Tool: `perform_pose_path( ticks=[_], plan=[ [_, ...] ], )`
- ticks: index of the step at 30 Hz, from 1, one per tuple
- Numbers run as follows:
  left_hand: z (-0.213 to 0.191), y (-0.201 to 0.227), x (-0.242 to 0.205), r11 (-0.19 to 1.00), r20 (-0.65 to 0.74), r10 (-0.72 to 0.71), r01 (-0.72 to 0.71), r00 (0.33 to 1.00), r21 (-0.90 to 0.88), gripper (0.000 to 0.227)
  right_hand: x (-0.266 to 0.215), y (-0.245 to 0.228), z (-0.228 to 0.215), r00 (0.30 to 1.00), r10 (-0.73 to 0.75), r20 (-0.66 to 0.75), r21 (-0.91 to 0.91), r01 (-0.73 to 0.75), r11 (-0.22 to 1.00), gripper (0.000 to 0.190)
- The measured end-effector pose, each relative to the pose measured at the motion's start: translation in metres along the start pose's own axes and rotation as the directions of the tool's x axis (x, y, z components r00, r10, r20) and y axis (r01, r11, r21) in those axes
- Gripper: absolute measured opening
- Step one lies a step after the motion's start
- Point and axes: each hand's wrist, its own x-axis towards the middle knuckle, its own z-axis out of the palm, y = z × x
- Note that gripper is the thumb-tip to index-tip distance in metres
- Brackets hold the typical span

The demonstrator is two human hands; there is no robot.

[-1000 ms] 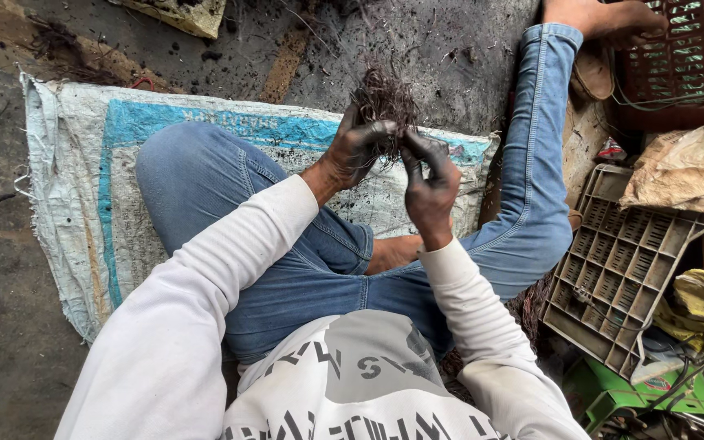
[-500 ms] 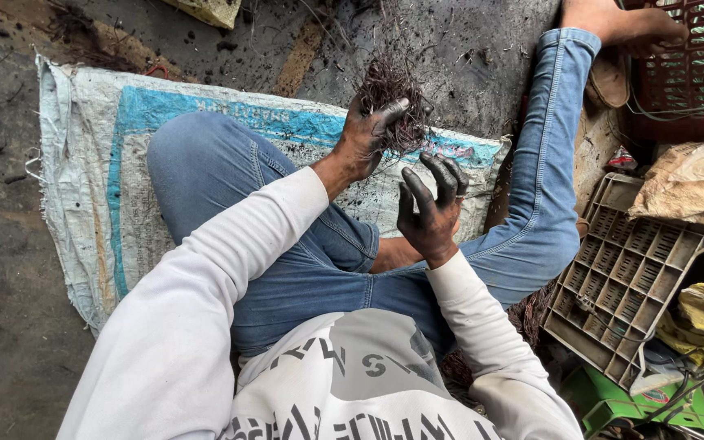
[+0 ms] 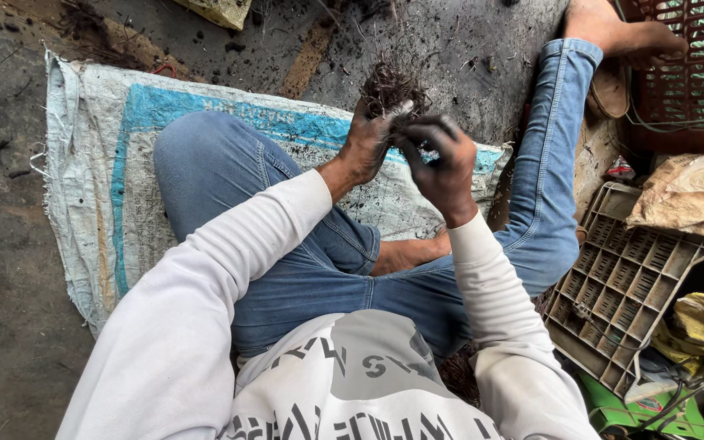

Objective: The person sits cross-legged on a sack and repeatedly picks up clumps of tangled wire, untangles them by hand, and places the separated pieces into a pile. Scissors and pliers are visible nearby but not used.

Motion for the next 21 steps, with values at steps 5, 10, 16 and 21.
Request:
perform_pose_path(
  ticks=[5, 10, 16, 21],
  plan=[
    [0.011, 0.018, -0.01, 0.994, 0.175, -0.007, -0.012, 0.984, 0.106, 0.054, -0.001, 0.016, 0.007, 0.922, 0.388, -0.018, 0.305, -0.364, 0.88, 0.011],
    [0.031, 0.036, -0.019, 0.862, 0.135, 0.009, -0.076, 0.991, 0.501, 0.061, -0.003, 0.025, 0.005, 0.908, 0.415, 0.051, 0.341, -0.406, 0.848, 0.007],
    [0.03, 0.015, -0.01, 0.929, -0.036, 0.014, 0.0, 0.999, 0.371, 0.055, 0.025, 0.004, -0.033, 0.947, 0.143, 0.286, -0.002, -0.148, 0.989, 0.013],
    [0.015, 0.005, -0.002, 0.736, -0.067, -0.062, 0.091, 0.996, 0.67, 0.04, 0.051, -0.015, -0.037, 0.985, 0.138, 0.103, -0.211, -0.114, 0.971, 0.02]
  ],
)
